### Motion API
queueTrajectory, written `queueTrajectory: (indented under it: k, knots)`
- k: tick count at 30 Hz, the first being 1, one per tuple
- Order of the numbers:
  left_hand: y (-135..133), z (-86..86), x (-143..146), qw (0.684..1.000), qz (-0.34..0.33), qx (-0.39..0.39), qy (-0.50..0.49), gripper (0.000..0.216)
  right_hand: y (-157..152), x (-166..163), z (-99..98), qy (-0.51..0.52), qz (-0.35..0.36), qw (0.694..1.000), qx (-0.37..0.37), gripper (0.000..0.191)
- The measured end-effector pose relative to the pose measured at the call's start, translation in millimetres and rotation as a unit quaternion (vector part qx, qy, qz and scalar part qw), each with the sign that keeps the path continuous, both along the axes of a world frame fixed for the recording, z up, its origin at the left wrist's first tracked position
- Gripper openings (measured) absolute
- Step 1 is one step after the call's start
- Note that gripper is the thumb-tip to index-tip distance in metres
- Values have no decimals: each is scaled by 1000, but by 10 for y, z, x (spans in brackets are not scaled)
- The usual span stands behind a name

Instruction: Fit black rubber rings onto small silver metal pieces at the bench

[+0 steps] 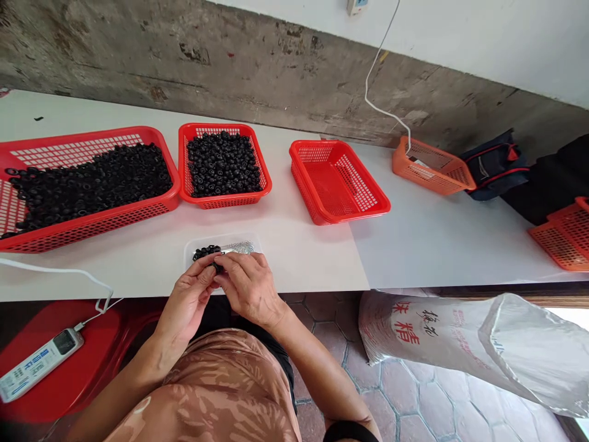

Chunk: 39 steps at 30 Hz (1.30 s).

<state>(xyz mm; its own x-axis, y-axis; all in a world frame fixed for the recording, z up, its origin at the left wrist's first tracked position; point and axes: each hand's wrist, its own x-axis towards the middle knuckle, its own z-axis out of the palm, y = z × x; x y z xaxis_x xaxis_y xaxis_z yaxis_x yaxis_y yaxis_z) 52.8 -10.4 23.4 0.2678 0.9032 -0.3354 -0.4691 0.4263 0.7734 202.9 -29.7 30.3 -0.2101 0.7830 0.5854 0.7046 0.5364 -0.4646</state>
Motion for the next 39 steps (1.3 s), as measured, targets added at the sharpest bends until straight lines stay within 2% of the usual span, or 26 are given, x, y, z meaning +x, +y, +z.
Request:
queueTrajectory:
  k: [5,12,14,17,20,24,28,31,34,39]
  knots:
    - [2,25,-10,999,-44,13,-2,25,-23,-47,-87,-20,-58,996,65,33]
    - [83,20,-68,990,-68,76,98,17,-57,-54,-57,13,-72,996,49,28]
    - [90,20,-74,989,-73,72,102,15,-61,-30,-18,36,-41,998,23,27]
    - [81,23,-84,990,-76,60,103,14,-48,37,68,93,18,994,-58,23]
    - [68,21,-91,990,-93,51,89,15,-21,95,140,143,40,983,-109,18]
    - [64,25,-89,992,-99,43,67,17,-15,74,130,201,37,970,-132,14]
    - [71,48,-82,994,-89,22,57,20,-63,-70,-12,298,0,939,-169,12]
    - [75,46,-85,995,-88,6,50,20,-100,-185,-121,344,-33,925,-160,13]
    - [74,20,-98,995,-88,5,42,19,-116,-219,-141,320,-45,939,-120,13]
    - [69,-5,-109,996,-72,15,55,17,-88,-83,-5,192,-14,977,-95,20]
